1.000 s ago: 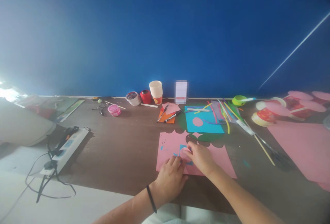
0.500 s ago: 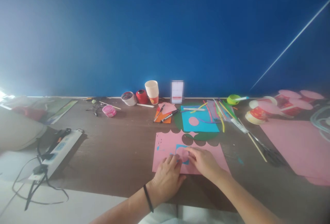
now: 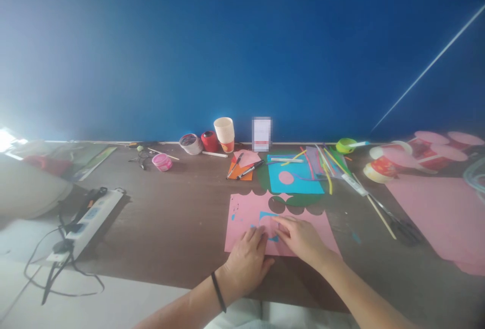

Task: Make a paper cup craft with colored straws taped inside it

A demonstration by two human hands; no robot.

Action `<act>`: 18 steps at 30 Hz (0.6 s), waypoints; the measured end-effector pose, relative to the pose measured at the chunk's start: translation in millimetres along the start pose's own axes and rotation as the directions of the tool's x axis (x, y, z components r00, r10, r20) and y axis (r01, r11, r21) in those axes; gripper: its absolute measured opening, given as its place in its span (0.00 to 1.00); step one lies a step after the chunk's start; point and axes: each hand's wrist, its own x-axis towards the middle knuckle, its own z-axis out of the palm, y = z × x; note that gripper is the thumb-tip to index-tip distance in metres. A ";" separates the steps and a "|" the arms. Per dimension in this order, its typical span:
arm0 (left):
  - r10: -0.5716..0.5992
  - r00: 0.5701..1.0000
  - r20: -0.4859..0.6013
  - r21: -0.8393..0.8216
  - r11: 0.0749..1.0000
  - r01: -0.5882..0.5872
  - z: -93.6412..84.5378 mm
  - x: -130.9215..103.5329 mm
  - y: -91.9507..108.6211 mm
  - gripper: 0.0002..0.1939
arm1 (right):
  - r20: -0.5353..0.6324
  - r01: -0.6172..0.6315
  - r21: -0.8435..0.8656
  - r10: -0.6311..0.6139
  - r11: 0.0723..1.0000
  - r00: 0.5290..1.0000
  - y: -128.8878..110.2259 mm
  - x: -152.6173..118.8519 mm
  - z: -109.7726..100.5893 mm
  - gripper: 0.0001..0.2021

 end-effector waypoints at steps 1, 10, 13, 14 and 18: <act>0.001 1.000 0.004 0.000 1.000 -0.001 0.7 -0.6 -0.1 0.26 | -0.004 0.004 -0.002 -0.004 1.000 1.000 0.8 -0.1 1.0 0.20; 0.014 1.000 0.011 -0.004 1.000 -0.014 0.8 -1.7 -0.7 0.26 | -0.036 0.011 -0.018 -0.011 1.000 0.999 6.0 0.0 8.0 0.18; 0.009 1.000 0.008 -0.008 1.000 -0.009 0.1 -1.6 -1.3 0.26 | -0.032 0.009 -0.019 -0.010 1.000 0.999 4.2 -0.2 6.1 0.19; 0.005 1.000 0.007 -0.010 1.000 -0.005 -0.8 -1.1 -1.2 0.26 | -0.030 0.009 -0.017 -0.010 1.000 1.000 3.6 -0.3 5.4 0.19; -0.004 1.000 0.022 -0.013 1.000 0.004 -8.2 4.1 2.7 0.27 | -0.013 0.011 0.007 -0.011 1.000 1.000 2.4 -0.4 3.6 0.21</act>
